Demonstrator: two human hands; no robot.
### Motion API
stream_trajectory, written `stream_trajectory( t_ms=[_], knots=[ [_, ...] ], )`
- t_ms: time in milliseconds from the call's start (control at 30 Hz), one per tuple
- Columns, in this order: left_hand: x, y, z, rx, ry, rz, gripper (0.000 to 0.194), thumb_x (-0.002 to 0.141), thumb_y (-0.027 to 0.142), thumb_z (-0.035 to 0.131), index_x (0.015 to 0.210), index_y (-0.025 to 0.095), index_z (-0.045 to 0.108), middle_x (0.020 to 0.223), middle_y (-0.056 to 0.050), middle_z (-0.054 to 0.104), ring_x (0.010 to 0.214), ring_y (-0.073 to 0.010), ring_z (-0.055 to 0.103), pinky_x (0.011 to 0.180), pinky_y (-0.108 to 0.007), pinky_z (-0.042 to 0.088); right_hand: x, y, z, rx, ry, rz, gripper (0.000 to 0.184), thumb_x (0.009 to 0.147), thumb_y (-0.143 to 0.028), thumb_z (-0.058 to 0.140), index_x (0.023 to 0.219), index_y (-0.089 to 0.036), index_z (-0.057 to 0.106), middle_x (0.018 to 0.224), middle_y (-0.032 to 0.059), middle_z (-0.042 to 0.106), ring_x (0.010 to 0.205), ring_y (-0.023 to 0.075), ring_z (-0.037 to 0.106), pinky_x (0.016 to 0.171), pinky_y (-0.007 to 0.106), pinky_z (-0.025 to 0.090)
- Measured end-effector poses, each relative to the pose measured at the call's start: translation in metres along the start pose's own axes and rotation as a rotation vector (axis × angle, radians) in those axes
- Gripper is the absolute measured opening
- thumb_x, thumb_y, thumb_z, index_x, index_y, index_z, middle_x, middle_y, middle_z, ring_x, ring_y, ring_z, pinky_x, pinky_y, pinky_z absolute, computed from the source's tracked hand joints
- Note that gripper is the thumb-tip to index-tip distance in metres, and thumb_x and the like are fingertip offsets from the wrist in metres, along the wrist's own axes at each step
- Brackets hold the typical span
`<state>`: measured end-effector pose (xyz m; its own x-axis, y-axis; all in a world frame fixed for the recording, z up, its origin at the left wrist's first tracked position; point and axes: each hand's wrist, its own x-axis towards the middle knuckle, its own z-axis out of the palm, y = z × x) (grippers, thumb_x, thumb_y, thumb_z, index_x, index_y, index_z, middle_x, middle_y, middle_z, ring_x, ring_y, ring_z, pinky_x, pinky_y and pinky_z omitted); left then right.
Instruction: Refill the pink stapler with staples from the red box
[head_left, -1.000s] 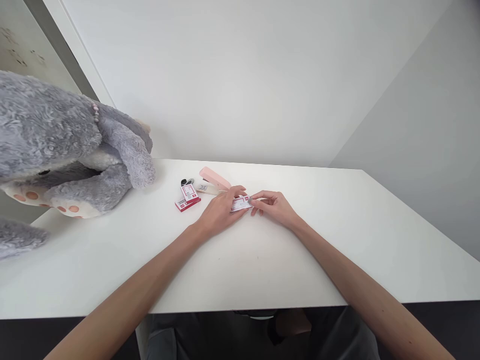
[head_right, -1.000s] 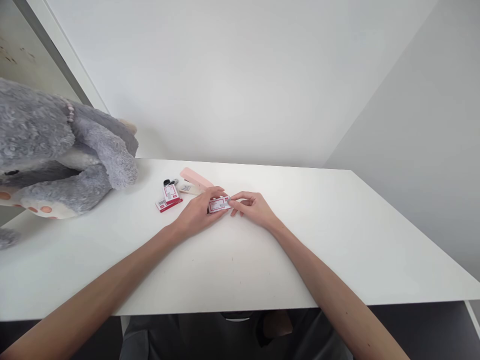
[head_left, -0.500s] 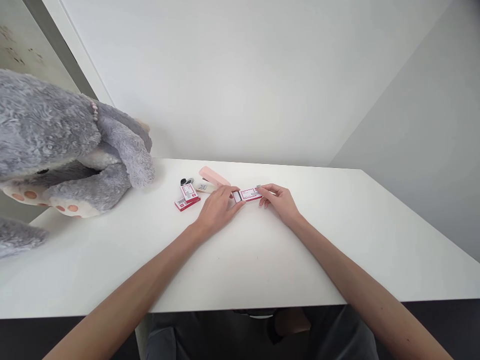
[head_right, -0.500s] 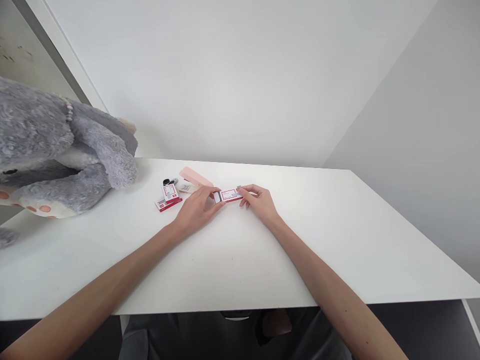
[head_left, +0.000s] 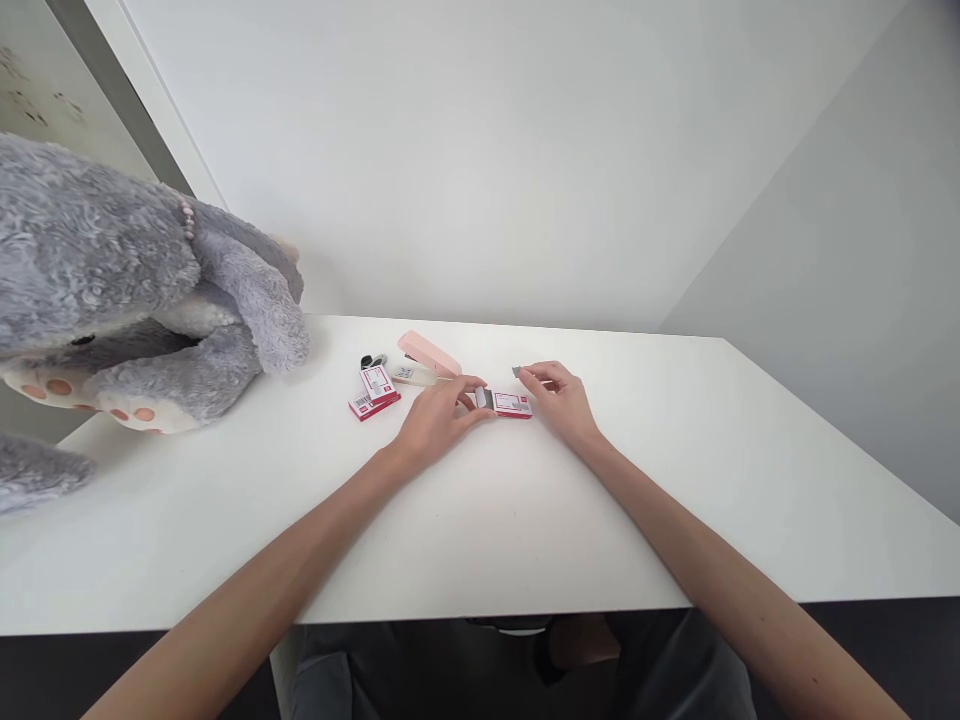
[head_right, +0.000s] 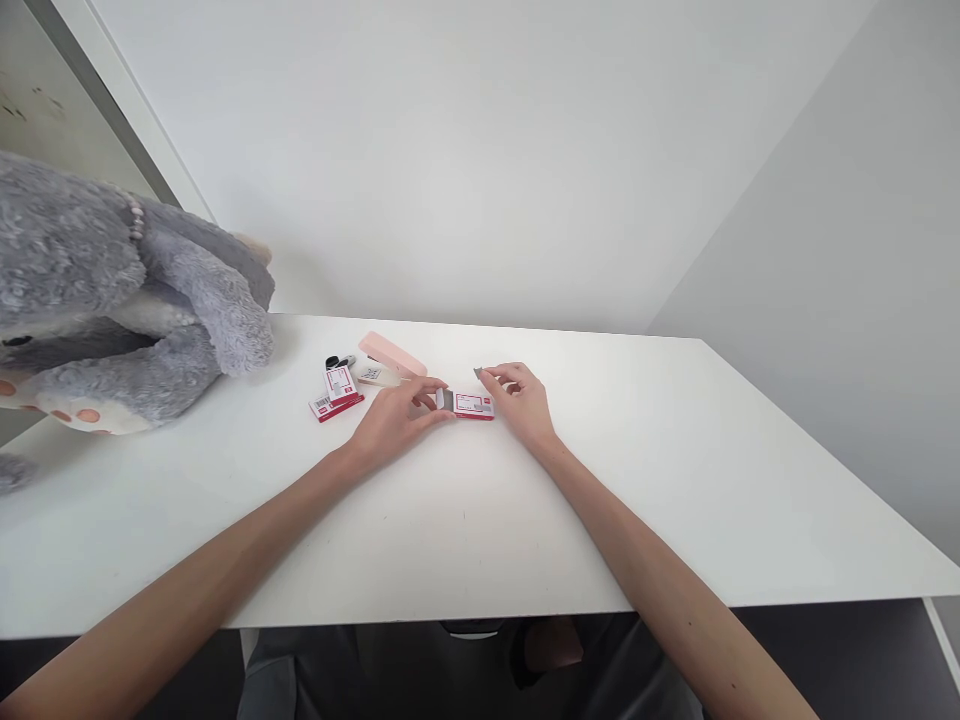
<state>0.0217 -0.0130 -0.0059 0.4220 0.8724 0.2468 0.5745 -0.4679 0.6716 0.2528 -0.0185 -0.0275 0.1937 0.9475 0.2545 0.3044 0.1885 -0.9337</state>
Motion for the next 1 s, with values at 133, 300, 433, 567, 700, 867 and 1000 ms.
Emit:
stream_trajectory(
  t_ms=[133, 300, 433, 567, 700, 867, 1000],
  knots=[
    [0.000, 0.003, 0.000, -0.089, -0.012, -0.001, 0.043, 0.087, 0.055, 0.074, 0.118, 0.026, 0.066, 0.110, -0.005, 0.078, 0.100, -0.0261, 0.074, 0.092, -0.042, 0.057, -0.002, -0.002, 0.001, 0.009, -0.101, -0.089, 0.027, 0.088, -0.057, 0.074, 0.093, -0.032, 0.082, 0.117, 0.0055, 0.070, 0.104, 0.0244, 0.064, 0.086, 0.040, 0.050],
    [-0.001, 0.008, -0.002, -0.173, -0.031, -0.025, 0.042, 0.084, 0.053, 0.078, 0.113, 0.025, 0.061, 0.095, -0.001, 0.078, 0.094, -0.0254, 0.075, 0.088, -0.040, 0.058, -0.007, -0.006, 0.000, 0.009, -0.247, -0.157, 0.024, 0.088, -0.056, 0.075, 0.095, -0.034, 0.084, 0.117, 0.0056, 0.067, 0.106, 0.0257, 0.064, 0.088, 0.042, 0.052],
    [-0.001, 0.010, -0.002, -0.233, -0.053, -0.027, 0.042, 0.084, 0.051, 0.078, 0.112, 0.026, 0.058, 0.100, -0.001, 0.080, 0.095, -0.0250, 0.076, 0.087, -0.040, 0.057, -0.009, -0.009, 0.000, -0.002, -0.287, -0.205, 0.021, 0.089, -0.054, 0.076, 0.095, -0.036, 0.084, 0.117, 0.0057, 0.067, 0.111, 0.0271, 0.064, 0.094, 0.045, 0.053],
    [-0.001, 0.009, -0.001, -0.252, -0.062, -0.025, 0.042, 0.084, 0.049, 0.078, 0.112, 0.027, 0.057, 0.107, -0.001, 0.080, 0.095, -0.0237, 0.075, 0.086, -0.039, 0.057, -0.011, -0.012, 0.001, 0.017, -0.346, -0.189, 0.016, 0.087, -0.051, 0.079, 0.095, -0.038, 0.085, 0.124, 0.0049, 0.063, 0.107, 0.0251, 0.064, 0.086, 0.042, 0.056],
    [-0.001, 0.010, -0.001, -0.246, -0.060, -0.039, 0.041, 0.084, 0.047, 0.079, 0.112, 0.026, 0.058, 0.100, 0.000, 0.080, 0.094, -0.0237, 0.075, 0.086, -0.038, 0.057, -0.011, -0.015, 0.001, -0.022, -0.355, -0.160, 0.019, 0.087, -0.051, 0.078, 0.100, -0.038, 0.084, 0.126, 0.0050, 0.065, 0.110, 0.0257, 0.063, 0.087, 0.042, 0.054],
    [-0.002, 0.011, -0.002, -0.236, -0.049, -0.030, 0.040, 0.084, 0.047, 0.078, 0.111, 0.026, 0.058, 0.102, -0.001, 0.079, 0.095, -0.0235, 0.075, 0.088, -0.039, 0.057, -0.008, -0.011, 0.000, 0.001, -0.308, -0.160, 0.023, 0.091, -0.052, 0.073, 0.099, -0.032, 0.080, 0.119, 0.0056, 0.070, 0.103, 0.0232, 0.066, 0.090, 0.040, 0.052],
    [-0.002, 0.009, -0.002, -0.267, 0.003, 0.003, 0.042, 0.085, 0.050, 0.078, 0.112, 0.026, 0.057, 0.121, -0.003, 0.076, 0.096, -0.0215, 0.074, 0.090, -0.039, 0.057, -0.007, -0.009, -0.001, 0.045, -0.264, -0.050, 0.034, 0.092, -0.059, 0.068, 0.107, -0.029, 0.075, 0.116, 0.0063, 0.073, 0.099, 0.0233, 0.067, 0.086, 0.039, 0.054]
  ],
)
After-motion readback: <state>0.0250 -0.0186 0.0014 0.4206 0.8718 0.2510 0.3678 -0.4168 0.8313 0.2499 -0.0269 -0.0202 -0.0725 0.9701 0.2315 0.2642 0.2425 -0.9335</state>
